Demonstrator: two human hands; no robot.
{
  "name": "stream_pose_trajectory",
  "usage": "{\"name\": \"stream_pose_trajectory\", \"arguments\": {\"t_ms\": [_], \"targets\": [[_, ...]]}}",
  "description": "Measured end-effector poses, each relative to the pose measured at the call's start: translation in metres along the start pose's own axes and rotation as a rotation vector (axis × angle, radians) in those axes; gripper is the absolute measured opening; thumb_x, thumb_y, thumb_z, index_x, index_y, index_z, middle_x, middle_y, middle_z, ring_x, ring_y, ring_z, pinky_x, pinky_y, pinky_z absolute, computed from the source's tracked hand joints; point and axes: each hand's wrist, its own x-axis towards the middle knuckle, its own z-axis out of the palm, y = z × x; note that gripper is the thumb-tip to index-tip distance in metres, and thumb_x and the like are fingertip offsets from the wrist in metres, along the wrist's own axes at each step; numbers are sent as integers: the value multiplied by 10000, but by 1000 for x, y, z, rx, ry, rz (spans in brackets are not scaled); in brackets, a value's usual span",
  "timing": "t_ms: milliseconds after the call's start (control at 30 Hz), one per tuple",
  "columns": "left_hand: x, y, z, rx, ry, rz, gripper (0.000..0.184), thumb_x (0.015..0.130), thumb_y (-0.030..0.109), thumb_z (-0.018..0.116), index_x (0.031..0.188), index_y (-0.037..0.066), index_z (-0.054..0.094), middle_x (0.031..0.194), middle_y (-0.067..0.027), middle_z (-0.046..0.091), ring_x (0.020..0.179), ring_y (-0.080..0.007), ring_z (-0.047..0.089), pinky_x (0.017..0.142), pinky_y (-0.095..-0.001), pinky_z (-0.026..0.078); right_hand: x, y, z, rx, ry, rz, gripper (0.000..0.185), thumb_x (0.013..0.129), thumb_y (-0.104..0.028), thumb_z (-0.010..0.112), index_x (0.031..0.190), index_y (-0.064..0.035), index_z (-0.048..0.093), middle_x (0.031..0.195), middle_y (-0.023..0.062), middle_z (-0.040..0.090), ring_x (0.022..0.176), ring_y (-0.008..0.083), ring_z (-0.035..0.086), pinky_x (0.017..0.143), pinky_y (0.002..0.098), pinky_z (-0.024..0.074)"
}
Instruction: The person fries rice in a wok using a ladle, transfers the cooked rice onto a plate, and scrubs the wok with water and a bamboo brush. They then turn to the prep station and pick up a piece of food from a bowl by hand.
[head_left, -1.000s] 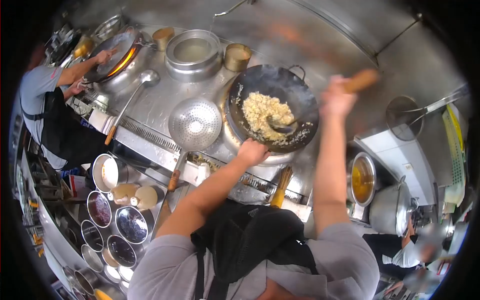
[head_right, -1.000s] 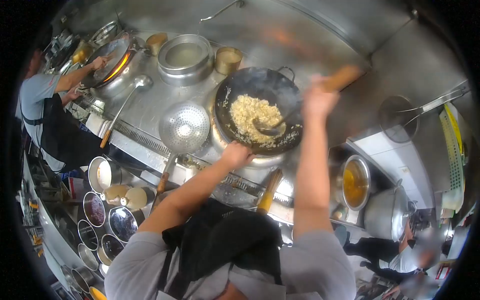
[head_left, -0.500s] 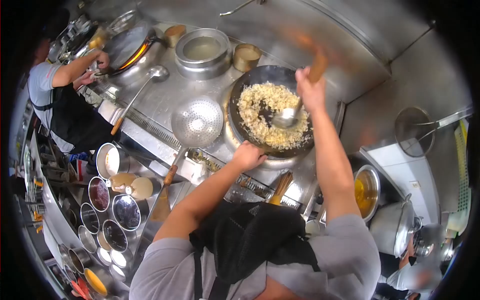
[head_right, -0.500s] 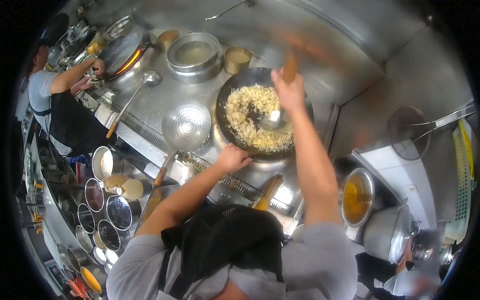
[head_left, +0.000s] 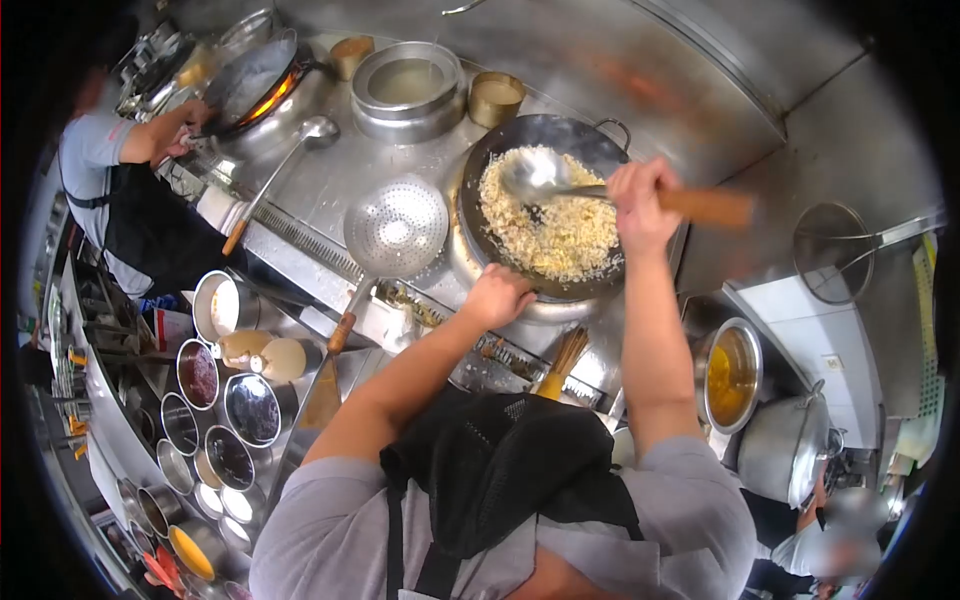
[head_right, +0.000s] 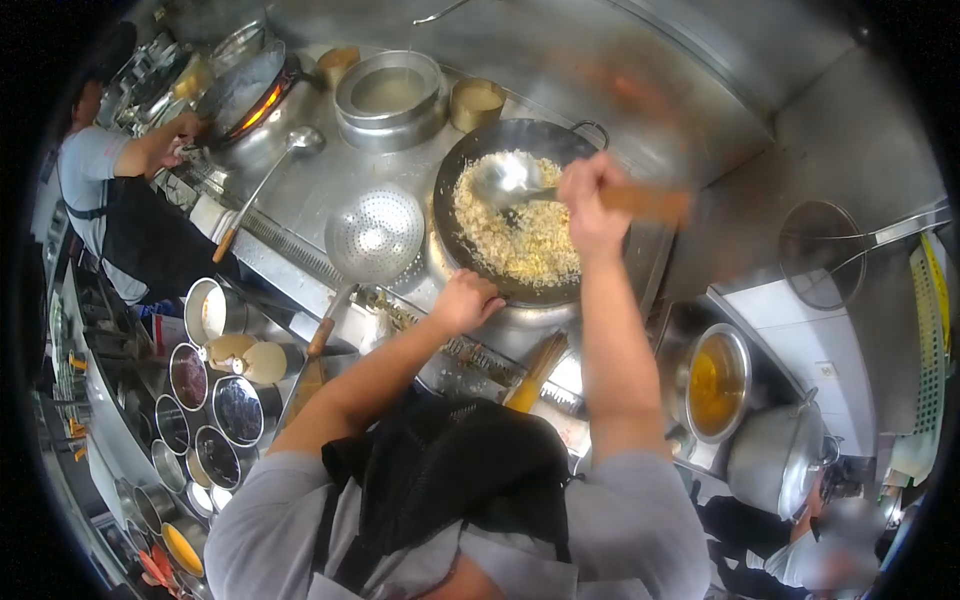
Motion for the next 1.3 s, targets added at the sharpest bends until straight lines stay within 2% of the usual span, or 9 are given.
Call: {"name": "stream_pose_trajectory", "arguments": {"t_ms": [233, 333, 433, 633, 767, 933, 1000, 1067, 1300], "targets": [[-8, 0, -4, -17, 72, 43, 106, 817, 165, 645, 873, 78, 623, 835, -80, 574, 870, -292, 547, 862, -414, 414, -1, -19, 35, -689, 189, 383, 280, 891, -246, 670, 733, -39, 567, 629, -17, 535, 593, 88, 499, 535, 285, 389], [-17, -1, -3, -3, 68, 71, 104, 816, 147, 634, 887, 73, 619, 856, -84, 546, 887, -300, 524, 891, -424, 405, -9, -43, 59, -279, 254, 312, 259, 888, -136, 663, 694, -63, 507, 573, -26, 476, 493, 76, 449, 462, 256, 359], [-19, 3, -6, 43, -142, -1, 257, 823, 118, 573, 1075, 79, 606, 1070, -96, 553, 1114, -282, 497, 1066, -490, 323, -23, 62, 8, -324, 391, 169, 251, 927, -117, 621, 741, -67, 460, 539, -19, 415, 430, 76, 372, 407, 242, 286], [-43, 23, -34, 141, -256, -84, 713, 818, 166, 623, 1456, 69, 321, 1509, -109, 305, 1441, -318, 207, 1113, -614, 224, 10, -25, 35, -416, 664, 287, 194, 922, -97, 619, 796, -68, 474, 561, -19, 423, 434, 74, 370, 405, 245, 284], [-42, 20, -30, 139, -232, -82, 709, 807, 146, 606, 1453, 67, 327, 1521, -108, 292, 1446, -311, 198, 1106, -621, 227, -24, 67, -41, -300, 396, 175, 212, 929, -131, 619, 801, -73, 461, 546, -22, 378, 447, 89, 367, 435, 274, 308], [-36, 25, -49, 146, -444, -117, 769, 829, 197, 630, 1490, 81, 255, 1569, -99, 203, 1464, -290, 156, 1114, -637, 196, 17, -42, -2, -341, 627, 179, 160, 930, -138, 626, 857, -66, 503, 548, -49, 394, 430, 64, 352, 400, 210, 259], [-35, 28, -48, 155, -471, -127, 782, 838, 225, 636, 1496, 84, 238, 1582, -96, 167, 1467, -295, 143, 1118, -635, 189, -9, -8, -14, -658, 688, 303, 165, 925, -141, 634, 853, -60, 509, 559, -43, 427, 456, 74, 400, 417, 212, 295], [-34, 30, -44, 125, -439, -144, 833, 804, 172, 638, 1511, 93, 204, 1589, -105, 135, 1471, -311, 123, 1112, -634, 208, -32, 44, -43, -320, 458, 225, 199, 908, -164, 666, 816, -59, 523, 603, -19, 490, 494, 92, 455, 452, 252, 365], [-34, 30, -41, 211, -457, -135, 868, 811, 249, 659, 1514, 83, 177, 1593, -122, 115, 1470, -323, 120, 1085, -662, 229, 5, -27, -56, -391, 741, 111, 150, 924, -120, 628, 884, -43, 506, 564, -26, 435, 431, 77, 400, 397, 240, 330]]}}
